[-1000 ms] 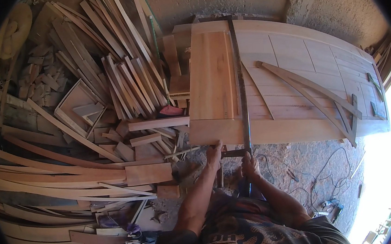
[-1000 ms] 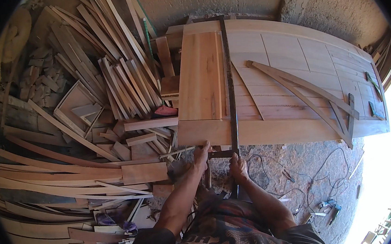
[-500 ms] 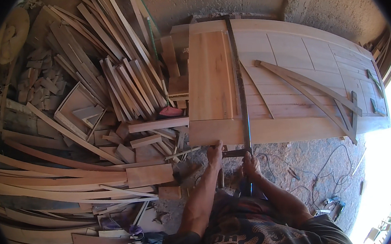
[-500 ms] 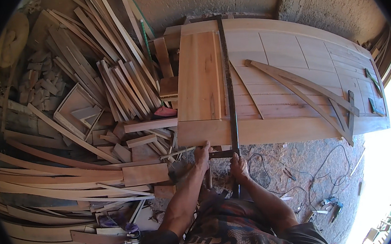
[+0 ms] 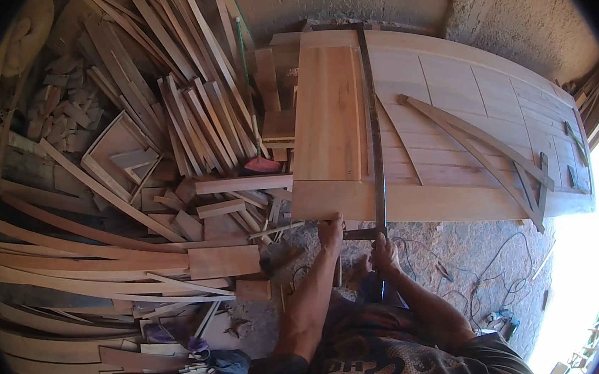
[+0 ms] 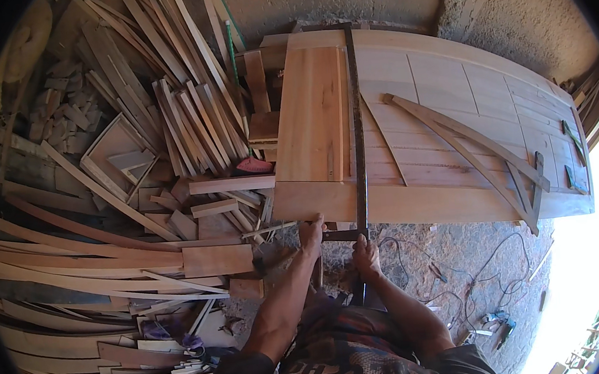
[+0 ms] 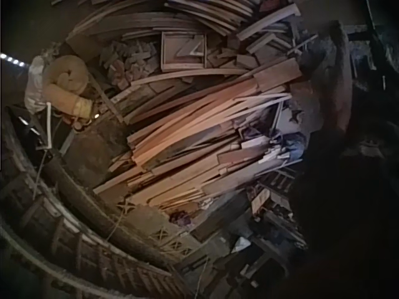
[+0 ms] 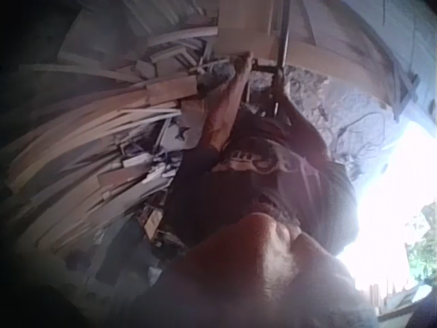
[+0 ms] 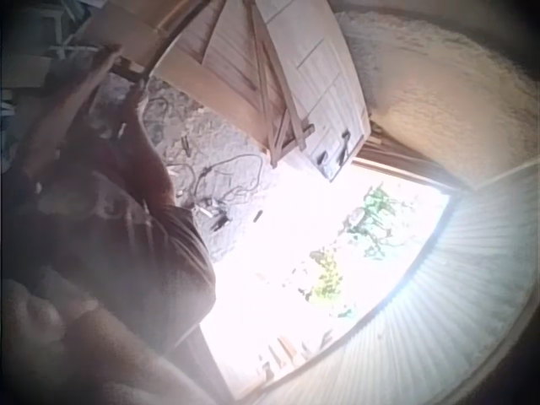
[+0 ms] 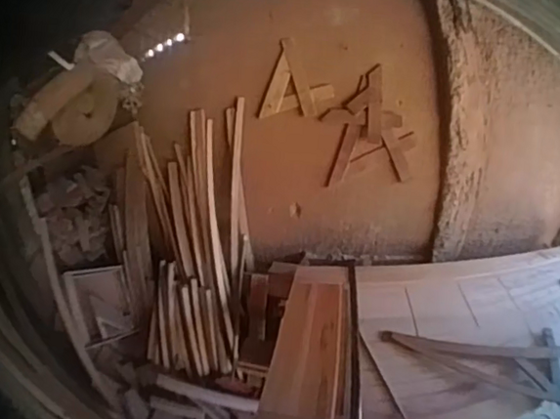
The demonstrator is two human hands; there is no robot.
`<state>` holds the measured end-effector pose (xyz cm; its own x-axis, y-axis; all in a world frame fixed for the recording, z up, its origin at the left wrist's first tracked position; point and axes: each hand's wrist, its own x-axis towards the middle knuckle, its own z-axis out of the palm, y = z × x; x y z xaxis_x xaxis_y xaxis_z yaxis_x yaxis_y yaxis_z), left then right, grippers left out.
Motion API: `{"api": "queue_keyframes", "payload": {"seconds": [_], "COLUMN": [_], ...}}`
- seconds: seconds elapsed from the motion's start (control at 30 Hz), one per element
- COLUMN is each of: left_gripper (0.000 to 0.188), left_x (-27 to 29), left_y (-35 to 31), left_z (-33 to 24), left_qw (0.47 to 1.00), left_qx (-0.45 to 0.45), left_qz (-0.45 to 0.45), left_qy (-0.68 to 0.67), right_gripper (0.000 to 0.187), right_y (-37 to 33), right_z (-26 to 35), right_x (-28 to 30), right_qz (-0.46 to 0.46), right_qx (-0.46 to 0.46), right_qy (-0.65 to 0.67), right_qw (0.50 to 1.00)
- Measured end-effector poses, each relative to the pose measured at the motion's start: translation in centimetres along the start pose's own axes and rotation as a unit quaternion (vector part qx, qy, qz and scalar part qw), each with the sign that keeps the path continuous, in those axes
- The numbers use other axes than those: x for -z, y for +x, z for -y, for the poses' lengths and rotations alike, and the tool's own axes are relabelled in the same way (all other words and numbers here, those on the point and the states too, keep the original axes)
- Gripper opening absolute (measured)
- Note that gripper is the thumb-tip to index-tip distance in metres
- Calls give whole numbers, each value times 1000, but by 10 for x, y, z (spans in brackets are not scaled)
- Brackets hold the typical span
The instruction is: The person taps a wooden panel into a door frame with a hammer, secures it into place using a metal bar clamp, and drills holes into the wood with a power drill.
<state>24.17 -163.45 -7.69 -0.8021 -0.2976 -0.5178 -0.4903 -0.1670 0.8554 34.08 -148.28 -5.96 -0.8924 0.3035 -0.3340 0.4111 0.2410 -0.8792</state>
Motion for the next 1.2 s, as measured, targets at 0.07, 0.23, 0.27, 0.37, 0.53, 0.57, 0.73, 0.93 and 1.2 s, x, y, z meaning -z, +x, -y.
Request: {"api": "queue_keyframes", "payload": {"seconds": [0.07, 0.23, 0.27, 0.37, 0.53, 0.57, 0.73, 0.93, 1.2], "left_gripper": [25, 31, 32, 35, 30, 30, 23, 36, 43], "left_x": [1, 23, 36, 74, 113, 116, 119, 53, 95], "left_y": [-2, -14, -16, -37, -92, -101, -78, -130, -99], "left_z": [-4, -30, -23, -3, 33, 42, 109, 67, 58], "left_qw": [1000, 985, 977, 966, 884, 871, 828, 905, 979], "left_qx": [3, 71, 66, 107, 258, 289, 305, -110, 49], "left_qz": [14, 154, 196, 230, 378, 381, 393, -70, 177], "left_qy": [15, -9, -45, -46, -92, -111, -258, 405, 89], "right_gripper": [48, 49, 48, 49, 48, 49, 59, 45, 21], "right_y": [-2, 6, 6, 9, 23, 24, 28, 48, 20], "right_z": [23, 1, -2, -13, -40, -37, 21, 48, 138], "right_x": [6, 6, 5, 3, 22, 25, 56, 80, 31], "right_qz": [19, 26, 45, 53, 152, 177, 301, 450, 405], "right_qx": [-139, -157, -169, -155, -146, -138, -128, -37, 291], "right_qy": [74, 130, 162, 154, 175, 170, -45, -323, -484], "right_qw": [987, 979, 971, 974, 962, 959, 944, 832, 719]}}
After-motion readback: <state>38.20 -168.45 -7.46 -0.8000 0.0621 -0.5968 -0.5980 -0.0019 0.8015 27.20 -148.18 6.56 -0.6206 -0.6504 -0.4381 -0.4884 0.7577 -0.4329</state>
